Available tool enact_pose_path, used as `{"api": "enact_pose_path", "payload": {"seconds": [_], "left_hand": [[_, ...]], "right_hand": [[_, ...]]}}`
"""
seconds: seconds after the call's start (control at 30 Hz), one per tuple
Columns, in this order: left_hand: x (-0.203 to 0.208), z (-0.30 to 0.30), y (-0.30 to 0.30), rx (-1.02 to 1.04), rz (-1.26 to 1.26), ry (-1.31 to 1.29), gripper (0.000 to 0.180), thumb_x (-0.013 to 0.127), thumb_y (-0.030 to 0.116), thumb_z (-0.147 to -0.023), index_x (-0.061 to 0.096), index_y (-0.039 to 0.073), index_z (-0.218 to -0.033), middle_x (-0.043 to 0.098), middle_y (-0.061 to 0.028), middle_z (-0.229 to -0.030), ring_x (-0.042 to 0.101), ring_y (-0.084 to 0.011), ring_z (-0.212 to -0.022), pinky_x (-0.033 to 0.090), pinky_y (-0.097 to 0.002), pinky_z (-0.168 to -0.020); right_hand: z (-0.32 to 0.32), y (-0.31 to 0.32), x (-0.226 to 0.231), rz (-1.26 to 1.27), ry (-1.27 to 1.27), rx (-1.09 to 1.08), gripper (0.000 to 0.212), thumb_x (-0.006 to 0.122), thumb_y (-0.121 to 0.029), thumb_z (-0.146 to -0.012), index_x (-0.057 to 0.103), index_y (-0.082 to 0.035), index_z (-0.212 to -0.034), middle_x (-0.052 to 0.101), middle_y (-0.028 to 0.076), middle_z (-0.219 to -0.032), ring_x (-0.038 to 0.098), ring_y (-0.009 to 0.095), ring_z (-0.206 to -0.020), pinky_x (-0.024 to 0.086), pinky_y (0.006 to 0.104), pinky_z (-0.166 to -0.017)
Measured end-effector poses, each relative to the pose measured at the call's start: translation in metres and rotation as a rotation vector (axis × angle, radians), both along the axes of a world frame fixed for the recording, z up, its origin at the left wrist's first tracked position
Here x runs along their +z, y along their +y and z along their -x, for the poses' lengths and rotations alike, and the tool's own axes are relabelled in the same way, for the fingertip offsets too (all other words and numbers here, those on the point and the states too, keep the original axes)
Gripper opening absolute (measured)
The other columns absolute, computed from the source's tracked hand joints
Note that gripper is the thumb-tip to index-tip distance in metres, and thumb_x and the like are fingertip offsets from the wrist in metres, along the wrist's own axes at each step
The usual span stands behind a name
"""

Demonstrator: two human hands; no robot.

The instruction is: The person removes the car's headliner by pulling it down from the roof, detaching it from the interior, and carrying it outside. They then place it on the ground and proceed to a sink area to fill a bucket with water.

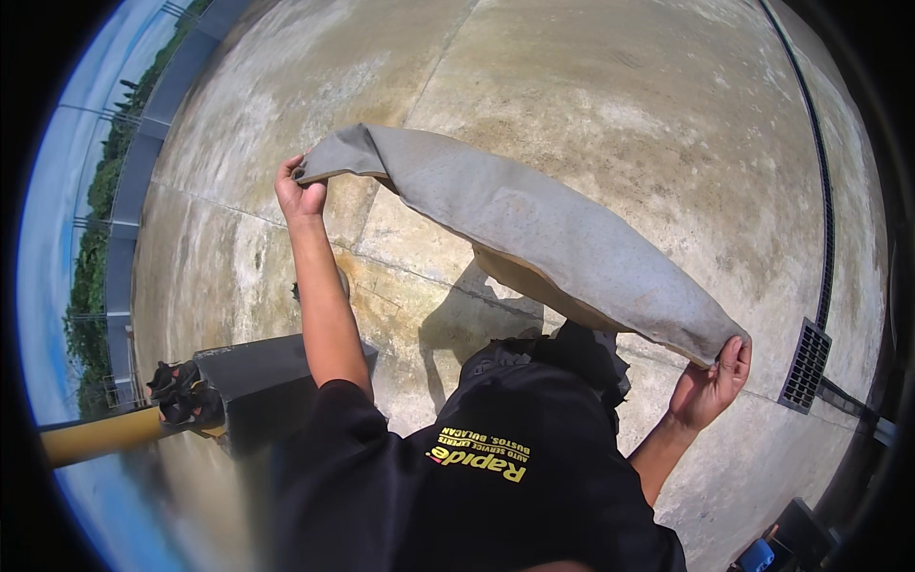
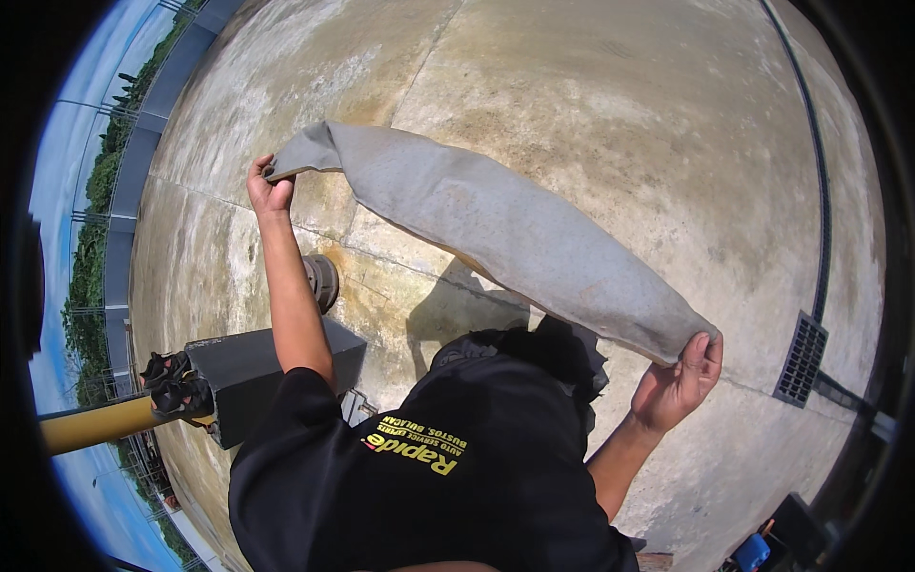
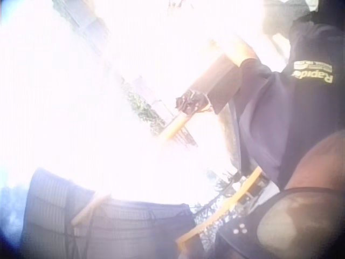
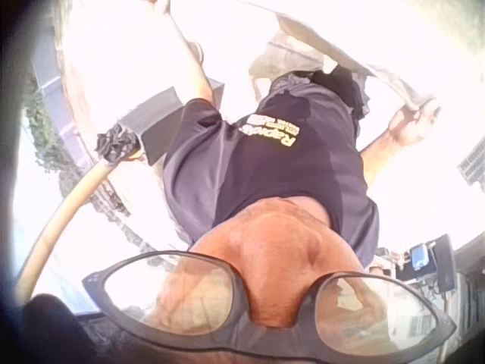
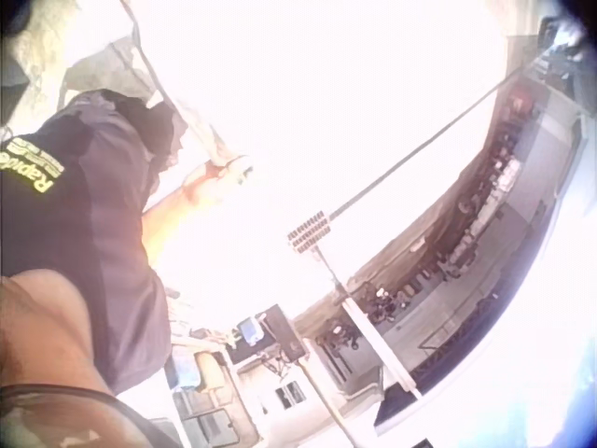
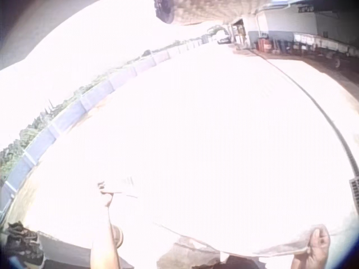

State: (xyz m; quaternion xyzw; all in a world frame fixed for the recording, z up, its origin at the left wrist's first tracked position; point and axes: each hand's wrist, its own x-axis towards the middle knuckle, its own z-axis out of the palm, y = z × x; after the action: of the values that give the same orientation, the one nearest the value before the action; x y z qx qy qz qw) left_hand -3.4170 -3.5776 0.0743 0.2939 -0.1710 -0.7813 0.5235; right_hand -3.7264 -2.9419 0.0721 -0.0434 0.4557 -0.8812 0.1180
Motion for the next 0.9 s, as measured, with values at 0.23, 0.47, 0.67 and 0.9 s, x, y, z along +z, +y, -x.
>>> {"api": "enact_pose_path", "payload": {"seconds": [0.23,0.47,0.67,0.9], "left_hand": [[0.082,0.135,-0.022,-0.357,0.314,0.056,0.076,0.046,-0.004,-0.084,0.033,-0.009,-0.158,0.053,-0.0306,-0.144,0.056,-0.0423,-0.131,0.041,-0.0537,-0.119],[0.106,0.256,-0.068,0.239,0.276,-0.09,0.053,0.063,-0.001,-0.089,0.049,-0.015,-0.138,0.062,-0.0239,-0.133,0.062,-0.0352,-0.124,0.049,-0.0488,-0.112],[0.049,0.265,-0.08,0.667,0.226,-0.363,0.035,0.051,0.008,-0.103,0.057,-0.01,-0.132,0.066,-0.0212,-0.132,0.065,-0.0346,-0.12,0.054,-0.0495,-0.105],[0.023,0.51,-0.169,0.643,0.17,-0.373,0.047,0.043,0.03,-0.114,0.055,-0.008,-0.138,0.064,-0.021,-0.137,0.064,-0.0325,-0.123,0.053,-0.0471,-0.106]], "right_hand": [[0.233,-0.081,-0.046,-0.08,-0.128,-0.044,0.021,0.061,-0.02,-0.108,0.065,0.0,-0.114,0.072,0.009,-0.111,0.067,0.018,-0.104,0.052,0.0378,-0.094],[0.451,-0.214,0.019,-0.228,-0.014,0.286,0.021,0.068,-0.024,-0.104,0.069,-0.003,-0.107,0.068,-0.002,-0.087,0.054,0.005,-0.071,0.043,0.0226,-0.07],[0.58,-0.331,0.057,-0.245,0.058,0.486,0.023,0.07,-0.025,-0.102,0.072,-0.003,-0.098,0.064,-0.003,-0.078,0.052,0.005,-0.066,0.042,0.0227,-0.062],[0.816,-0.442,0.028,-0.259,0.069,0.455,0.022,0.071,-0.023,-0.101,0.071,-0.005,-0.09,0.061,-0.004,-0.073,0.05,0.005,-0.064,0.039,0.024,-0.059]]}}
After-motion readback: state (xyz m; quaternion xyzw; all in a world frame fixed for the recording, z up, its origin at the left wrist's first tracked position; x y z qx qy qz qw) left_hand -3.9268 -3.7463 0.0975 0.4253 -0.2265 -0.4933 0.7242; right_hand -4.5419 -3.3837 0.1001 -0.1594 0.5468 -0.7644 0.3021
